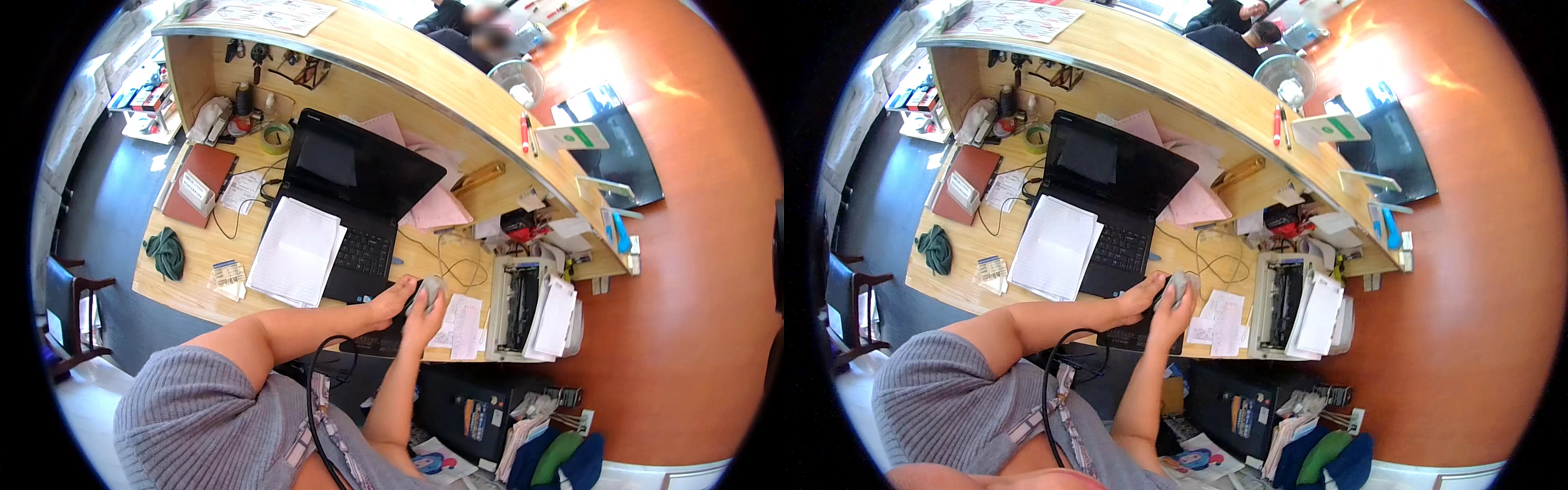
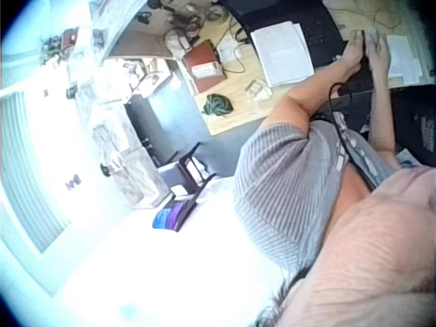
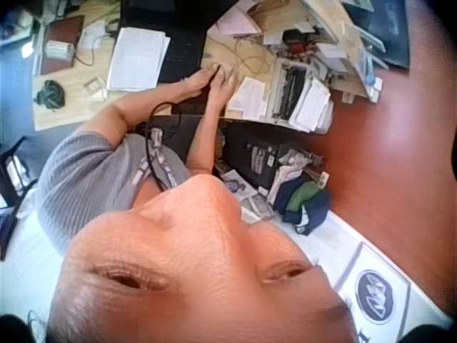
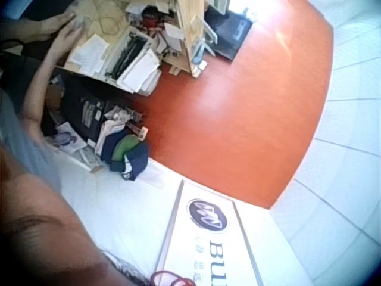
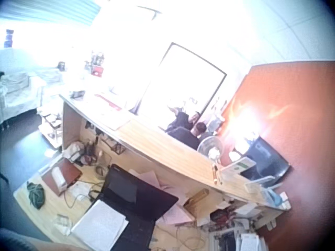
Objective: The person wipes a laptop screen, keyboard, and chassis with a cloth and then cleans a small black electronic device from a box.
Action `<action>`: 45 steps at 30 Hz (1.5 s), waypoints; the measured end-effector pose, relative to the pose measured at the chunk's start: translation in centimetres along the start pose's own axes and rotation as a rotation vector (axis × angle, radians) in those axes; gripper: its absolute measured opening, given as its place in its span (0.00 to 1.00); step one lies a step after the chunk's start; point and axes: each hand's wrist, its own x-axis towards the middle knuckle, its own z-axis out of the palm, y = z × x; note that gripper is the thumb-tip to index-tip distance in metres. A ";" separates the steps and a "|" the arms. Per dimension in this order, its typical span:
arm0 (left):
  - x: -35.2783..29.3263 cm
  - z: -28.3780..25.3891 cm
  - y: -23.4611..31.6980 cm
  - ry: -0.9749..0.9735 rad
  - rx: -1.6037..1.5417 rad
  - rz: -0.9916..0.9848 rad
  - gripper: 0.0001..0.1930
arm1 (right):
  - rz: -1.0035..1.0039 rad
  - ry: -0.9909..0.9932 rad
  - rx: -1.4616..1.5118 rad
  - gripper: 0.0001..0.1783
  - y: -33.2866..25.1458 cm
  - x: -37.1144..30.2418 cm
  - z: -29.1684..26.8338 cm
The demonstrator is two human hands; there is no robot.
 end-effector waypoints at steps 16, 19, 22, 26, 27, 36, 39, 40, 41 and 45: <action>-0.8 1.9 0.7 0.012 -0.134 0.016 0.18 | 0.159 0.206 0.159 0.28 -1.3 -5.9 -0.1; -1.1 1.2 0.5 0.096 -0.145 -0.010 0.20 | -0.052 0.236 -0.087 0.27 -0.7 -8.2 0.7; -1.5 0.6 -0.7 0.044 -0.038 0.019 0.16 | -0.047 0.143 -0.044 0.26 -0.9 -6.1 0.0; -1.9 1.7 -2.0 -0.039 0.181 0.076 0.13 | 0.160 0.005 0.096 0.26 -0.4 -1.3 -2.5; -1.8 2.0 -2.1 -0.051 0.251 0.095 0.13 | 0.103 -0.022 0.026 0.24 -0.6 -0.9 -2.7; 0.1 0.1 -1.3 -0.059 -0.582 -0.372 0.32 | -0.393 0.120 -0.075 0.19 3.0 -9.1 -2.4; 0.2 -1.9 0.1 -0.069 -0.618 -0.262 0.29 | -0.024 0.050 0.016 0.21 7.0 -10.2 -3.5; 0.4 -2.8 -0.3 -0.008 -0.467 -0.238 0.25 | 0.035 0.084 0.025 0.22 8.0 -9.9 -3.8; 0.6 -3.7 -1.0 0.051 -0.316 -0.210 0.22 | 0.092 0.116 0.034 0.23 8.9 -9.5 -3.9; -1.2 -5.5 -3.3 -0.022 -0.069 -0.380 0.18 | -0.087 0.012 -0.250 0.25 11.9 -7.4 -2.1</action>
